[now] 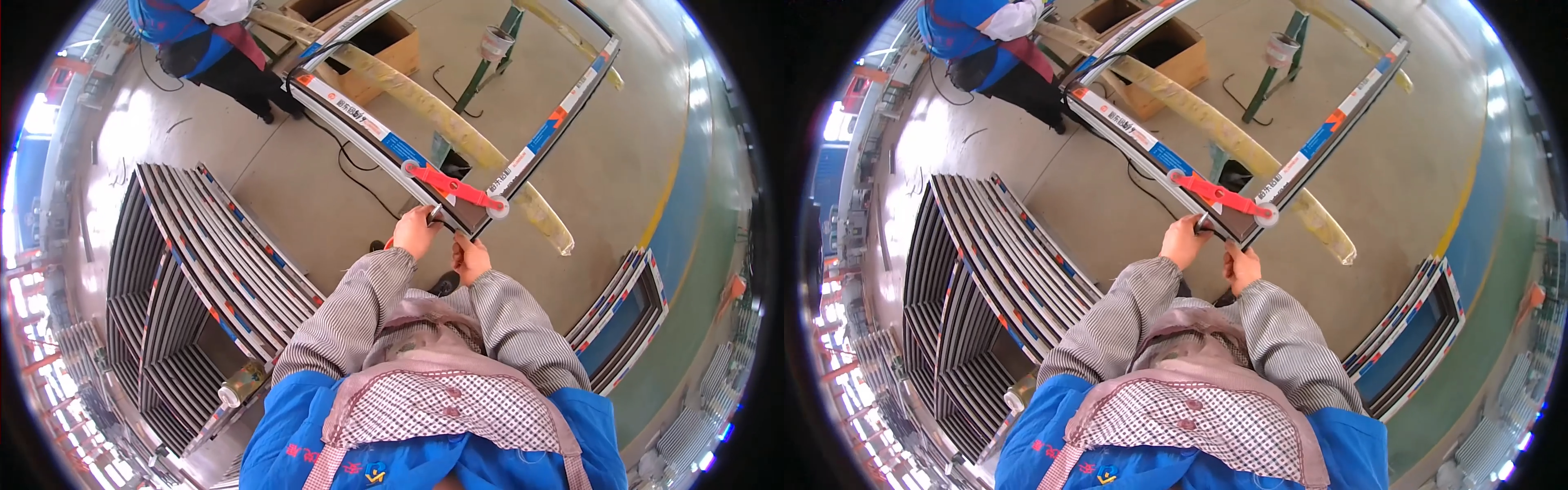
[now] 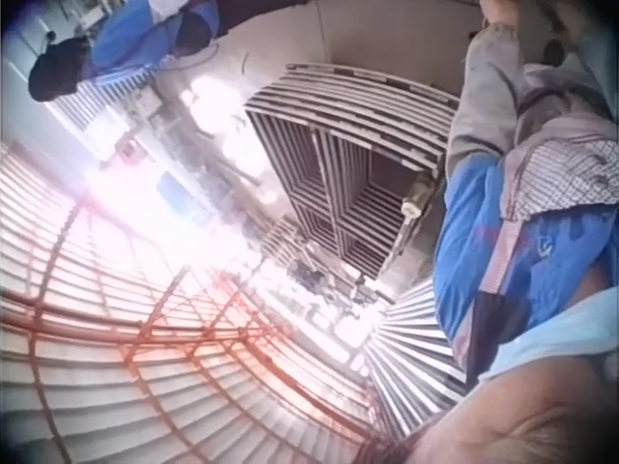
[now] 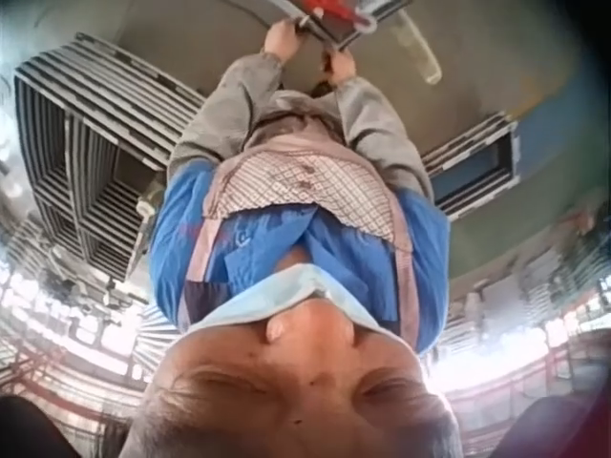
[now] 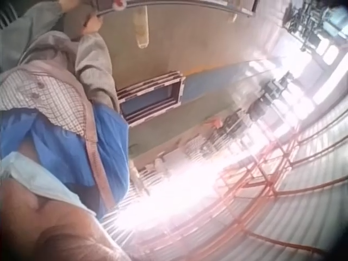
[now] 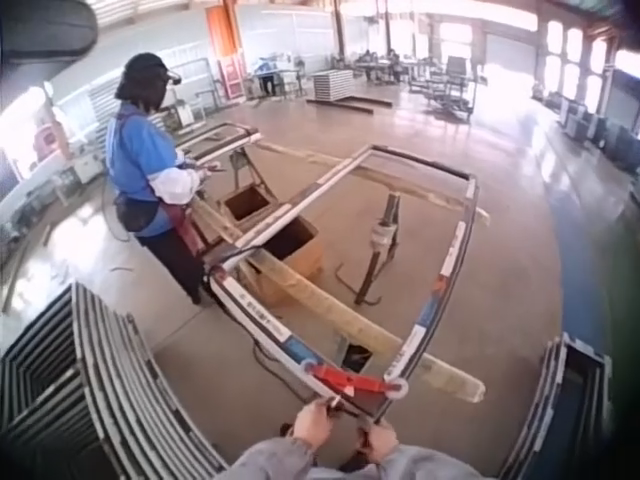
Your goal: Applying and cutting rubber sealing strips onto metal door or window frames.
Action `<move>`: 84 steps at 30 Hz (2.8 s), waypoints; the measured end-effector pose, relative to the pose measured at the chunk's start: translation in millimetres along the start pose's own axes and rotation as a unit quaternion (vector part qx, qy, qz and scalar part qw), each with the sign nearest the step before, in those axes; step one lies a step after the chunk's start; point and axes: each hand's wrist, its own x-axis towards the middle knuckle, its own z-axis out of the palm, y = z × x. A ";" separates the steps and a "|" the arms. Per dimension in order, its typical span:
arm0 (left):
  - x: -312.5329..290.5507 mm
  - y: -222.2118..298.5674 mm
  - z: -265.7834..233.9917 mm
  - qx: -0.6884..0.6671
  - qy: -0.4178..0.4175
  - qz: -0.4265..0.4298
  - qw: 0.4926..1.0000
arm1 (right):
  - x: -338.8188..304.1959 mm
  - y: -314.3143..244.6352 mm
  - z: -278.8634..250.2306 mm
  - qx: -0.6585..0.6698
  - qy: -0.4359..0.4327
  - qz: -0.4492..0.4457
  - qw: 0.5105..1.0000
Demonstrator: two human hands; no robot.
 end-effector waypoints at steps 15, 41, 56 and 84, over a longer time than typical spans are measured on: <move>-26.7 -5.2 66.5 -0.227 -0.030 -0.186 0.956 | -7.8 0.3 -26.3 -0.228 -0.024 -0.160 0.960; 82.3 -82.7 -93.1 -0.620 0.183 -0.237 0.725 | -148.2 -111.9 22.5 -0.786 -0.107 -0.343 0.503; 114.6 -69.3 -92.6 -0.577 0.149 -0.210 0.775 | -142.9 -126.6 65.9 -0.888 -0.074 -0.306 0.334; 299.2 -180.7 -309.5 -0.667 0.156 -0.140 0.715 | -59.5 -144.1 247.8 -0.877 -0.105 -0.353 0.308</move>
